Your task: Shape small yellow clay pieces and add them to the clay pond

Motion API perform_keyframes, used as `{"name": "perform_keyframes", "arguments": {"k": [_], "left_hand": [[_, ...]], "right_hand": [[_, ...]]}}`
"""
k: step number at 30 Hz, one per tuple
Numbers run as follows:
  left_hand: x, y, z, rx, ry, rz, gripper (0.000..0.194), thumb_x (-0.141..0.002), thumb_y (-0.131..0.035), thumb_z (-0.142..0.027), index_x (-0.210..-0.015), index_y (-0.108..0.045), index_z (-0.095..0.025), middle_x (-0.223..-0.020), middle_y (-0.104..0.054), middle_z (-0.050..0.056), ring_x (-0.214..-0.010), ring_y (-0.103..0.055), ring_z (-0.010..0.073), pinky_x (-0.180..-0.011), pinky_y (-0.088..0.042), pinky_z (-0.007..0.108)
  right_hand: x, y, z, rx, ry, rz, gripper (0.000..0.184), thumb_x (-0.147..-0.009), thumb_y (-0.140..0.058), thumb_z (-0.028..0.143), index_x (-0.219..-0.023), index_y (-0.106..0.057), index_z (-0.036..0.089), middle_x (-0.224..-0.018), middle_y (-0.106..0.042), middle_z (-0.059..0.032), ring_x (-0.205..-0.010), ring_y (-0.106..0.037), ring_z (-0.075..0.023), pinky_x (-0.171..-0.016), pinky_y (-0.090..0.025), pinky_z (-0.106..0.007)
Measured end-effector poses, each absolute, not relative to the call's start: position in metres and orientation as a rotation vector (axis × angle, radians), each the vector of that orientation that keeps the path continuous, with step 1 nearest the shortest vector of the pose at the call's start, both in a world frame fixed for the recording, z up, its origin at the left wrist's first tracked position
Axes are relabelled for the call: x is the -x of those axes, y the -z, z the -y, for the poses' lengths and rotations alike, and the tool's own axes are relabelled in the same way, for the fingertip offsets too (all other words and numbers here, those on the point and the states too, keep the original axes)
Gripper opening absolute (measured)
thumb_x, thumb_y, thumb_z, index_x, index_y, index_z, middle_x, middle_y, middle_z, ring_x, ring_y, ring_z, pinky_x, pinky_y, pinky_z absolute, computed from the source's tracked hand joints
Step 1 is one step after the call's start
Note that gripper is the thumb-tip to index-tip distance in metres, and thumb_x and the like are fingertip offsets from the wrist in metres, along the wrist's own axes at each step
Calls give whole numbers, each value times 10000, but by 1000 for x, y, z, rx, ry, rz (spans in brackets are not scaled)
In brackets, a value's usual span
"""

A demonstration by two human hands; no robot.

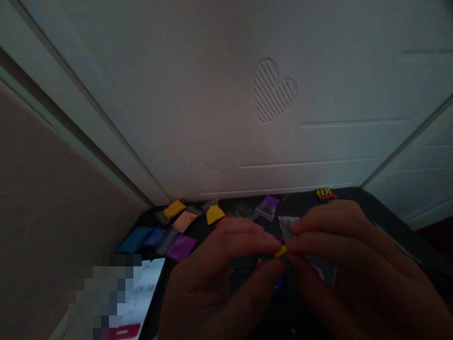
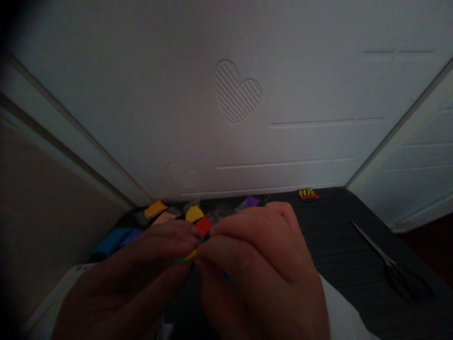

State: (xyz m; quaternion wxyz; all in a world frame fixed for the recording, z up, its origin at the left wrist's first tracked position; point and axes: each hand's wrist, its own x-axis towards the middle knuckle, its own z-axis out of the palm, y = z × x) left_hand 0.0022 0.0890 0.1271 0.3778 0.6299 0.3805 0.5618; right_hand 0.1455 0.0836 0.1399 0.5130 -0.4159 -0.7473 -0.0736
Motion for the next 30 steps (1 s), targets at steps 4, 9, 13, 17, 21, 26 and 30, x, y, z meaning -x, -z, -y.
{"name": "perform_keyframes", "arguments": {"k": [4, 9, 13, 17, 21, 26, 30], "left_hand": [[-6, -126, -88, -1572, -1444, -983, 207, -661, -651, -127, -763, -670, -306, -790, -663, -63, -816, -582, 109, -757, -467, 188], [-6, -124, -86, -1489, -1475, -956, 180, -671, -654, -161, -760, -671, -316, -777, -664, -66, -816, -582, 103, -769, -464, 186], [-6, -124, -85, -1492, -1450, -970, 178, -663, -658, -155, -743, -674, -313, -779, -661, -54, -790, -589, 121, -757, -483, 223], [-8, -124, -83, -1504, -1463, -981, 194, -662, -654, -136, -746, -672, -311, -779, -664, -48, -792, -593, 130, -743, -489, 237], [-9, -123, -82, -1513, -1478, -983, 208, -658, -655, -126, -750, -668, -312, -776, -665, -49, -780, -594, 133, -742, -491, 251], [-9, -122, -83, -1406, -1456, -925, 209, -666, -650, -127, -759, -671, -313, -797, -666, -52, -824, -591, 122, -769, -481, 221], [-10, -123, -84, -1393, -1445, -915, 197, -671, -647, -139, -760, -669, -314, -808, -668, -55, -810, -595, 117, -752, -485, 216]], "right_hand": [[-146, -139, -83, 1006, 186, 1780, 84, -724, -575, 239, -660, -608, 196, -668, -614, 15, -623, -574, -90, -528, -493, -251], [-146, -132, -81, 1019, 111, 1707, 73, -726, -578, 277, -720, -609, 212, -725, -611, 8, -683, -575, -105, -594, -502, -267], [-145, -132, -82, 1027, 105, 1712, 58, -725, -579, 252, -699, -608, 209, -707, -610, 11, -671, -572, -98, -581, -499, -251], [-144, -136, -83, 1038, 117, 1710, 68, -724, -580, 256, -682, -604, 208, -695, -610, 14, -654, -569, -98, -571, -502, -256], [-144, -134, -80, 1032, 88, 1683, 72, -718, -578, 237, -663, -605, 201, -683, -610, 8, -645, -565, -101, -566, -498, -264], [-142, -134, -78, 1068, 65, 1663, 61, -717, -588, 272, -707, -609, 216, -727, -615, 11, -676, -568, -101, -589, -505, -261], [-142, -137, -80, 1045, 93, 1716, 54, -713, -589, 253, -689, -608, 209, -687, -616, 18, -638, -569, -90, -561, -507, -246]]}}
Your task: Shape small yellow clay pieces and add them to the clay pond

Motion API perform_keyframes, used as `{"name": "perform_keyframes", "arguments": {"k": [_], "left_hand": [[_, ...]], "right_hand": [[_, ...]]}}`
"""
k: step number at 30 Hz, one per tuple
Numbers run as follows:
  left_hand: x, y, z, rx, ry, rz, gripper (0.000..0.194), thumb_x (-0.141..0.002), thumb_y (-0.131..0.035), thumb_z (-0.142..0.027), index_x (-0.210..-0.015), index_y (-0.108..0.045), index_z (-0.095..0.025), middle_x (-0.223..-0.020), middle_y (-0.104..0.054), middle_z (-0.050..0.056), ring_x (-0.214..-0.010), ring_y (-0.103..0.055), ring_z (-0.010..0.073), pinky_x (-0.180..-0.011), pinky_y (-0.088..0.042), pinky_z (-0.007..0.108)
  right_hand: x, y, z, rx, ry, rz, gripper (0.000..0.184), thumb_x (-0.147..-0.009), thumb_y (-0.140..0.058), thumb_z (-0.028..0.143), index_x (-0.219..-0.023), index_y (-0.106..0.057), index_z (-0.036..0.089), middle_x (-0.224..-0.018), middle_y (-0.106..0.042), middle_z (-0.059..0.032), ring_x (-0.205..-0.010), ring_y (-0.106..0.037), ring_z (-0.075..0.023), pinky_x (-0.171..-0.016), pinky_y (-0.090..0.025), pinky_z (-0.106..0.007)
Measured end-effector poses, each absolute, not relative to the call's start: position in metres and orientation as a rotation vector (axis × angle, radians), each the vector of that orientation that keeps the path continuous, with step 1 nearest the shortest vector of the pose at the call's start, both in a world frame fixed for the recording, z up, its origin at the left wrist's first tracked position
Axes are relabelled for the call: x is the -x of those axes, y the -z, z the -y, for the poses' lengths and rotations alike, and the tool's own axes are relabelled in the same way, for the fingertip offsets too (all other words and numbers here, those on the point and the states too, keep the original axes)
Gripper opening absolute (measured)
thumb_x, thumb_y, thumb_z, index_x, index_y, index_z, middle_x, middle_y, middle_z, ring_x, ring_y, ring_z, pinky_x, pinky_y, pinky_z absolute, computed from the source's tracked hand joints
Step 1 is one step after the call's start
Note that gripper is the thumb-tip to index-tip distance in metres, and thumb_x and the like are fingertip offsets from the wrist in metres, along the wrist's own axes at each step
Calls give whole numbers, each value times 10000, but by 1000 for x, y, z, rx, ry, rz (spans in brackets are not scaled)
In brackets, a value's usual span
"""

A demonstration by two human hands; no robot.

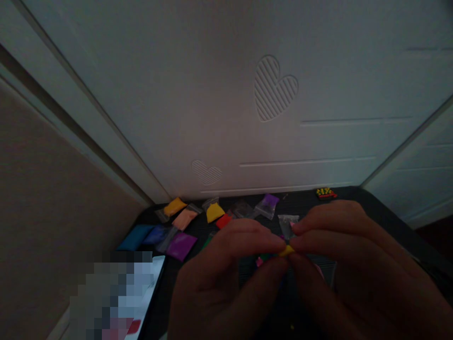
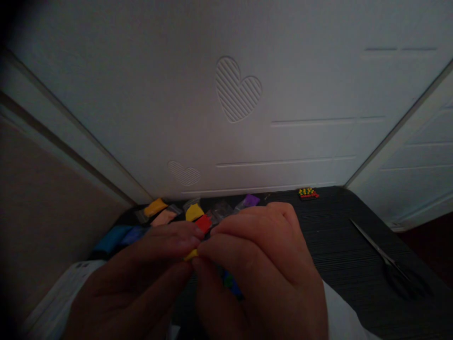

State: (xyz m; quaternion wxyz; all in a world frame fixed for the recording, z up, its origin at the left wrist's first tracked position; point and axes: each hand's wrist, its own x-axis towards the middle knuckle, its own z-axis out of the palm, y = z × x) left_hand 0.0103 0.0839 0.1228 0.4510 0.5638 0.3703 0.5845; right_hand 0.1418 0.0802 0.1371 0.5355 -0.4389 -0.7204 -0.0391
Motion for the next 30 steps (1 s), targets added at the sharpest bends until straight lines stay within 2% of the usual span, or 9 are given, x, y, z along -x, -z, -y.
{"name": "perform_keyframes", "arguments": {"k": [8, 15, 22, 30], "left_hand": [[-10, -124, -82, -1615, -1591, -1051, 243, -655, -648, -104, -779, -649, -313, -818, -636, -64, -824, -573, 123, -735, -479, 220], [-10, -122, -79, -1725, -1650, -1103, 245, -669, -615, -76, -782, -636, -292, -817, -624, -71, -836, -556, 106, -816, -433, 203], [-12, -118, -84, -1798, -1757, -1058, 146, -673, -626, -179, -763, -628, -294, -791, -617, -71, -780, -556, 107, -758, -457, 200], [-12, -124, -82, -1747, -1677, -1013, 231, -662, -621, -116, -821, -640, -281, -832, -629, -53, -829, -563, 116, -696, -476, 187]], "right_hand": [[-143, -137, -80, 1062, 93, 1713, 70, -720, -580, 258, -678, -609, 210, -694, -612, 12, -649, -565, -99, -570, -501, -259], [-140, -127, -77, 1067, 49, 1639, 53, -723, -588, 290, -716, -589, 238, -740, -606, 36, -689, -562, -97, -609, -485, -263], [-143, -127, -78, 1037, 65, 1649, 76, -735, -576, 307, -716, -589, 234, -727, -604, 27, -691, -565, -103, -605, -485, -264], [-141, -129, -77, 1030, 61, 1673, 70, -740, -573, 299, -735, -582, 229, -743, -606, 32, -694, -564, -94, -595, -483, -259]]}}
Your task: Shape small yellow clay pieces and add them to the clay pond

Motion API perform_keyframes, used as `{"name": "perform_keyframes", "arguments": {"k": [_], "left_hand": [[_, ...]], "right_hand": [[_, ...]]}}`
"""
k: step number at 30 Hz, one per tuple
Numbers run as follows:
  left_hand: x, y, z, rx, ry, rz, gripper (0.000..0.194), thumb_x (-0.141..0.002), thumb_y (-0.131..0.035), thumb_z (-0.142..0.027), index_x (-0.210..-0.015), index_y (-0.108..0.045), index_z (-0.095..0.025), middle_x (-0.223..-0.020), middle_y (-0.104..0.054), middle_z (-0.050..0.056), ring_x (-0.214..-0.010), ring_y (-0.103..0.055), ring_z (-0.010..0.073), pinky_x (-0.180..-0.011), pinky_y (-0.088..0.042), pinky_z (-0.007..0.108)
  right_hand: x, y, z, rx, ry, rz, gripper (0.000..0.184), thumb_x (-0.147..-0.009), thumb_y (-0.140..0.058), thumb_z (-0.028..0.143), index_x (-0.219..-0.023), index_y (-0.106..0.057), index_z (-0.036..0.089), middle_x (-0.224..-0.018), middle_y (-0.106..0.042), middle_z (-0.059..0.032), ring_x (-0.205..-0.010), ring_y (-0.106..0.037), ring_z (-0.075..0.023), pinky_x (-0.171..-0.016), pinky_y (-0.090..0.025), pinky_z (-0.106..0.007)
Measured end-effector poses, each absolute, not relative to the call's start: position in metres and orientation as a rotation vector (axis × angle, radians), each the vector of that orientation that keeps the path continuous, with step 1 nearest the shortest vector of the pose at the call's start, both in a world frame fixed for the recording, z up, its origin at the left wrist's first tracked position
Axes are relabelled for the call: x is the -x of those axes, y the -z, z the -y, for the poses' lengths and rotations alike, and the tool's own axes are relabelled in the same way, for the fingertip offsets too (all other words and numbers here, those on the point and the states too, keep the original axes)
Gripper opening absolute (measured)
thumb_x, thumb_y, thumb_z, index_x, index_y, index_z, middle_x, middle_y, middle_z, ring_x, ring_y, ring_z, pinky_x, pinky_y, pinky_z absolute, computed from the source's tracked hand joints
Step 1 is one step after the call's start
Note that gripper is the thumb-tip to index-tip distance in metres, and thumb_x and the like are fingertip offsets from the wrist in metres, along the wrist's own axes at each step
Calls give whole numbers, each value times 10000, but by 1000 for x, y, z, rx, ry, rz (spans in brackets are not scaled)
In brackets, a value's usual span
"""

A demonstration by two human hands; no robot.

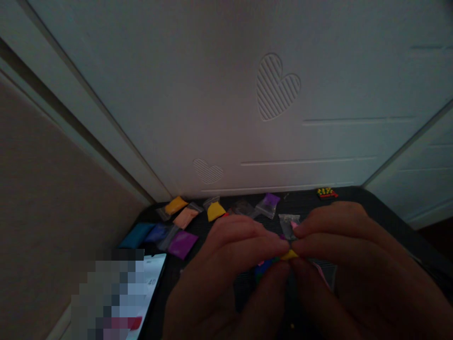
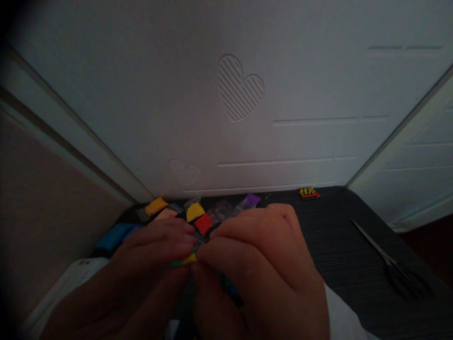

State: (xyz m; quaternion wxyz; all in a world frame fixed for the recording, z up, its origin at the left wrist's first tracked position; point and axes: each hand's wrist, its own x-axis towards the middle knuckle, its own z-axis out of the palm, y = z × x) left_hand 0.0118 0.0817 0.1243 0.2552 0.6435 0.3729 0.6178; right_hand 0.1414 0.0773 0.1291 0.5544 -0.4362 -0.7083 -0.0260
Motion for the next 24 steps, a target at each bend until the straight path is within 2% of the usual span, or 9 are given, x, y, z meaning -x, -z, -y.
{"name": "perform_keyframes", "arguments": {"k": [5, 9, 19, 24], "left_hand": [[-7, -127, -83, -1849, -1618, -952, 250, -647, -599, -50, -812, -639, -234, -828, -634, -45, -815, -571, 95, -719, -479, 158], [-7, -126, -82, -1809, -1620, -954, 272, -641, -606, -49, -832, -631, -241, -832, -632, -50, -819, -571, 94, -724, -479, 158], [-10, -122, -84, -1733, -1640, -950, 243, -667, -603, -66, -821, -628, -252, -834, -623, -58, -841, -557, 79, -762, -458, 141], [-9, -126, -85, -1814, -1591, -946, 238, -662, -598, -59, -809, -625, -244, -830, -621, -51, -827, -562, 83, -752, -463, 148]], "right_hand": [[-140, -129, -76, 1044, 23, 1659, 43, -735, -581, 273, -756, -578, 236, -742, -608, 35, -699, -568, -102, -605, -478, -278], [-138, -128, -77, 1010, 58, 1622, 54, -755, -558, 299, -751, -565, 246, -738, -605, 47, -689, -560, -92, -582, -459, -266], [-137, -129, -76, 1087, -38, 1601, 54, -743, -580, 287, -790, -565, 265, -775, -603, 55, -730, -559, -98, -654, -470, -283], [-138, -132, -77, 1027, 50, 1641, 56, -749, -570, 298, -748, -571, 242, -729, -605, 51, -680, -560, -84, -595, -469, -262]]}}
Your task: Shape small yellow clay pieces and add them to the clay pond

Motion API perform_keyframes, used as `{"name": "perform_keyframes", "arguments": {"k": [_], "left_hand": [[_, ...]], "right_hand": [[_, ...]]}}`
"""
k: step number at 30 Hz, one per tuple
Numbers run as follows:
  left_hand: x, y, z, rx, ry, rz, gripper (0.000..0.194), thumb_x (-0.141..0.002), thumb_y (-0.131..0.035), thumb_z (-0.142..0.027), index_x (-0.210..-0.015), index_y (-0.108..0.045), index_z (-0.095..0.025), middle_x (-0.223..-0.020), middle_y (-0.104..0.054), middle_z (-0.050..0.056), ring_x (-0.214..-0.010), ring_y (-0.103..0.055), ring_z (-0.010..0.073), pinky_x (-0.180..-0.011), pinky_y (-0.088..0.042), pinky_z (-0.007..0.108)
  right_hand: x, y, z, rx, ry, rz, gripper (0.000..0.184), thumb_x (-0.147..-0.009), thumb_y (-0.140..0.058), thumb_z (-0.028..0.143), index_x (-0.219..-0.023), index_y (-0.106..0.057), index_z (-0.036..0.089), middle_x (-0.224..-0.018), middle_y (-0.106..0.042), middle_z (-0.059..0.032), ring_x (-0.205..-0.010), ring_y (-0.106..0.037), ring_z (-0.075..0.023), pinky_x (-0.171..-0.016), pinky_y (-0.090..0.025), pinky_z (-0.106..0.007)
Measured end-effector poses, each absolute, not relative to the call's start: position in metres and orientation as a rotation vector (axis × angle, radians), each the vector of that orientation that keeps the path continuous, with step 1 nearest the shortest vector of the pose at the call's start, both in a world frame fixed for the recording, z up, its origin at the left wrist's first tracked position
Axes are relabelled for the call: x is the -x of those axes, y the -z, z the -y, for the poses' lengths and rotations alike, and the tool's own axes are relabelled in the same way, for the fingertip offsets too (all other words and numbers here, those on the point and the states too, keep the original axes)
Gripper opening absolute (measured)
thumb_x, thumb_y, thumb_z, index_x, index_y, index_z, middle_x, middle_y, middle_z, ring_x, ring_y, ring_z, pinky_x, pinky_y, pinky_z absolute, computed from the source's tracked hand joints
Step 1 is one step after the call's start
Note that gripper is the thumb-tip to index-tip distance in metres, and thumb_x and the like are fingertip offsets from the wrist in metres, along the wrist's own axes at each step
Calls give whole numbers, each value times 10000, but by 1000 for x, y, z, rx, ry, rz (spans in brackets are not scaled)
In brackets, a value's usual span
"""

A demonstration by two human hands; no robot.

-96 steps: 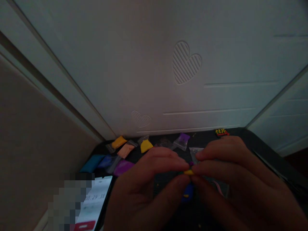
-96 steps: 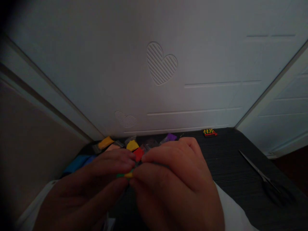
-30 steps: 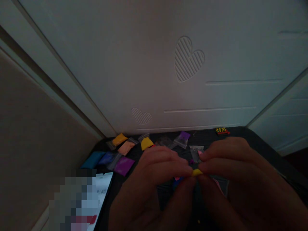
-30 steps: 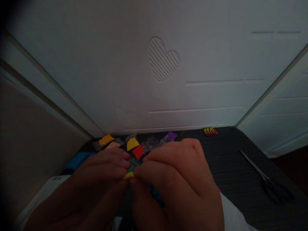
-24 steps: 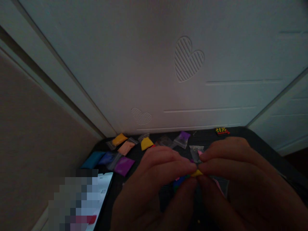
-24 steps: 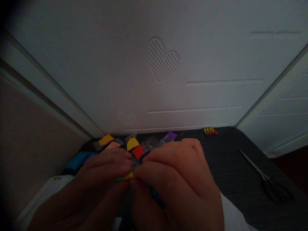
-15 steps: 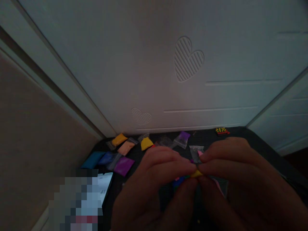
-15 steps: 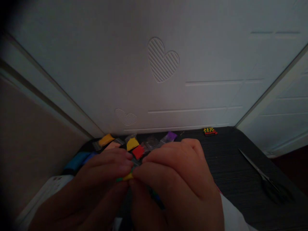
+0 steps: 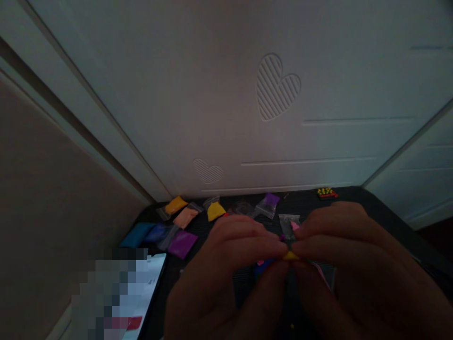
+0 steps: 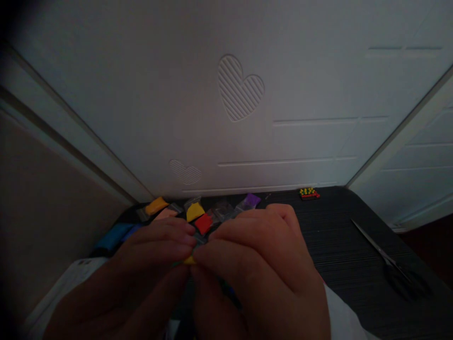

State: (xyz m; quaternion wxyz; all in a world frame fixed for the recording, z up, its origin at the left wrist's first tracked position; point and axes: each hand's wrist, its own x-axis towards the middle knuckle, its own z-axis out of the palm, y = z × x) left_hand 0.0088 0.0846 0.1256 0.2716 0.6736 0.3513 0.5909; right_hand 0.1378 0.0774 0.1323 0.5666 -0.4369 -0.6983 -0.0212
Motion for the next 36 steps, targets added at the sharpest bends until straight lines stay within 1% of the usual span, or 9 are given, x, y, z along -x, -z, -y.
{"name": "perform_keyframes", "arguments": {"k": [4, 7, 10, 18, 23, 25, 30, 33, 36], "left_hand": [[-9, -126, -84, -1824, -1605, -970, 243, -662, -592, -54, -817, -624, -238, -838, -622, -47, -838, -563, 87, -744, -468, 150], [-8, -124, -83, -1829, -1612, -984, 242, -669, -585, -51, -813, -620, -242, -836, -620, -53, -838, -562, 80, -747, -465, 143], [-6, -124, -83, -1860, -1596, -962, 257, -672, -580, -48, -832, -618, -245, -843, -622, -55, -845, -563, 81, -762, -466, 149], [-6, -124, -83, -1794, -1597, -969, 260, -665, -599, -55, -826, -629, -256, -834, -632, -54, -832, -570, 90, -737, -478, 159], [-6, -122, -85, -1760, -1570, -965, 202, -684, -622, -129, -833, -637, -264, -818, -647, -49, -824, -578, 102, -774, -478, 184], [-6, -123, -86, -1732, -1585, -924, 165, -696, -622, -156, -811, -645, -271, -783, -652, -50, -788, -586, 103, -752, -488, 186], [-8, -123, -86, -1559, -1528, -881, 167, -712, -602, -132, -795, -653, -268, -783, -656, -34, -767, -593, 103, -721, -495, 188], [-8, -122, -85, -1531, -1535, -875, 162, -710, -605, -134, -795, -654, -263, -785, -658, -27, -788, -592, 112, -740, -488, 201], [-8, -123, -83, -1553, -1546, -894, 173, -715, -593, -123, -797, -652, -263, -784, -656, -35, -798, -585, 107, -747, -481, 196]], "right_hand": [[-139, -130, -78, 1015, 75, 1638, 53, -745, -568, 285, -723, -570, 237, -716, -600, 50, -686, -557, -87, -600, -464, -267], [-139, -128, -77, 993, 57, 1615, 27, -742, -568, 271, -747, -566, 245, -734, -601, 53, -684, -555, -89, -583, -461, -266], [-140, -126, -77, 1012, 16, 1648, 55, -739, -576, 295, -776, -567, 255, -753, -602, 51, -698, -558, -94, -608, -468, -274], [-140, -130, -77, 1068, -15, 1658, 46, -737, -585, 288, -764, -583, 251, -754, -602, 51, -697, -561, -88, -621, -475, -270], [-141, -132, -77, 1038, 27, 1643, 30, -736, -583, 259, -757, -575, 240, -742, -606, 49, -681, -566, -89, -597, -474, -269], [-141, -133, -78, 1022, 35, 1655, 37, -729, -587, 261, -753, -574, 237, -725, -605, 46, -666, -567, -92, -578, -476, -268], [-142, -136, -80, 999, 38, 1710, 84, -705, -615, 258, -780, -587, 236, -710, -612, 38, -649, -568, -93, -557, -494, -257], [-143, -138, -80, 1001, 40, 1705, 43, -720, -598, 260, -749, -600, 229, -691, -612, 32, -640, -563, -87, -544, -503, -240], [-143, -139, -81, 1006, 60, 1720, 70, -732, -581, 267, -695, -604, 213, -669, -612, 24, -618, -560, -85, -530, -505, -237]]}}
